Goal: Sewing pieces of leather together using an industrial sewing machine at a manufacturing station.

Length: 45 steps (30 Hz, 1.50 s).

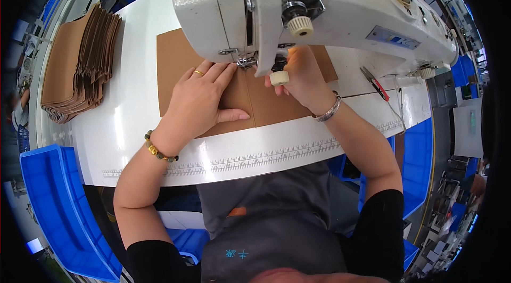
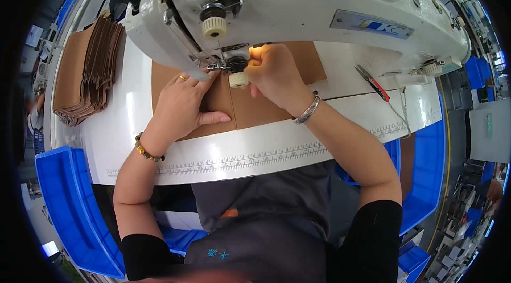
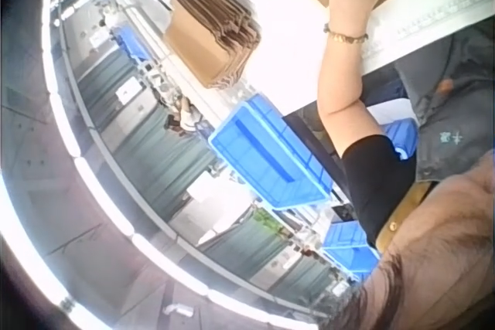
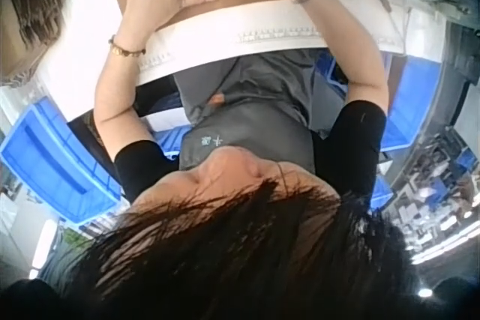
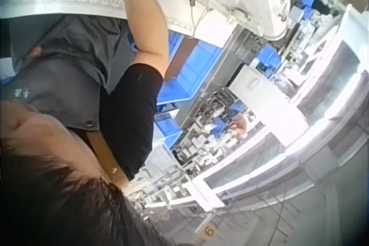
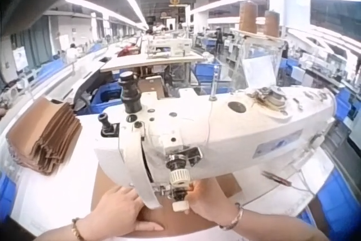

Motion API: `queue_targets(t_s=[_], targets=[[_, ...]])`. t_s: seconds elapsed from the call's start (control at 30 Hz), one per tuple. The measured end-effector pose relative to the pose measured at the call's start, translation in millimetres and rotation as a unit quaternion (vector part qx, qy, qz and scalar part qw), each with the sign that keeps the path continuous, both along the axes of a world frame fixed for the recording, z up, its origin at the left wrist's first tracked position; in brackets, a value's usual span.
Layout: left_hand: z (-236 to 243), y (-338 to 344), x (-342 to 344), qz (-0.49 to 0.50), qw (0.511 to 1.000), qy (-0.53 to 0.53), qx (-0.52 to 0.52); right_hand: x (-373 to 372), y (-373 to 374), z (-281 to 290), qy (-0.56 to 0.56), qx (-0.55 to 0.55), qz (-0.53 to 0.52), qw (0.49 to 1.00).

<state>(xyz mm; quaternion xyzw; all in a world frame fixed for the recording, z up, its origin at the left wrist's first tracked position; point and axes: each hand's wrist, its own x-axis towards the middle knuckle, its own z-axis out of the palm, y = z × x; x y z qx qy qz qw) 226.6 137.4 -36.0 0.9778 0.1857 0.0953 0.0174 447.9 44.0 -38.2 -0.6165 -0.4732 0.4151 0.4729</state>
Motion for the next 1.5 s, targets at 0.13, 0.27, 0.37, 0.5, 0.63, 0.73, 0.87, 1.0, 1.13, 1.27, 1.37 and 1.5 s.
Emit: queue_targets(t_s=[0.13, 0.27, 0.37, 0.5, 0.63, 0.73, 0.87, 1.0, 1.13, 1.27, 1.37, 1.5], targets=[[0, 2, -1, -0.015, 0.999, -0.022, 0.029, -16, -1, 8, 0.008, -0.041, -0.049, 0.998], [2, 1, 0, 0.002, 1.000, 0.015, -0.001, -16, -1, 6, -0.014, -0.047, -0.060, 0.997], [1, 2, 0, 0.006, 1.000, 0.016, 0.003, -6, -1, 0, -0.139, -0.046, -0.013, 0.989], [2, 0, -1, 0.009, 1.000, 0.022, -0.005, -11, -23, -2, -0.500, 0.086, -0.013, 0.862], [3, 0, 1, 0.008, 1.000, 0.015, -0.024, -23, -33, -8, -0.544, 0.125, 0.108, 0.823], [4, 0, 0, 0.010, 1.000, 0.017, -0.023, -24, -31, -8, -0.537, 0.136, 0.126, 0.823], [2, 2, 0, 0.005, 1.000, 0.015, 0.003, -24, -31, -14, -0.542, 0.159, 0.127, 0.815], [0, 4, 0, 0.000, 1.000, 0.008, 0.018, -23, -30, -17, -0.547, 0.166, 0.128, 0.810], [0, 4, 0, 0.004, 1.000, 0.014, 0.012, -23, -29, -20, -0.551, 0.186, 0.113, 0.806], [-3, 6, 0, 0.004, 1.000, -0.001, 0.022, -24, -28, -21, -0.565, 0.188, 0.105, 0.797], [-3, 5, 1, 0.006, 1.000, 0.004, 0.015, -23, -28, -22, -0.568, 0.187, 0.105, 0.794], [-5, 6, 0, 0.010, 1.000, 0.004, 0.008, -24, -27, -22, -0.576, 0.191, 0.107, 0.788]])
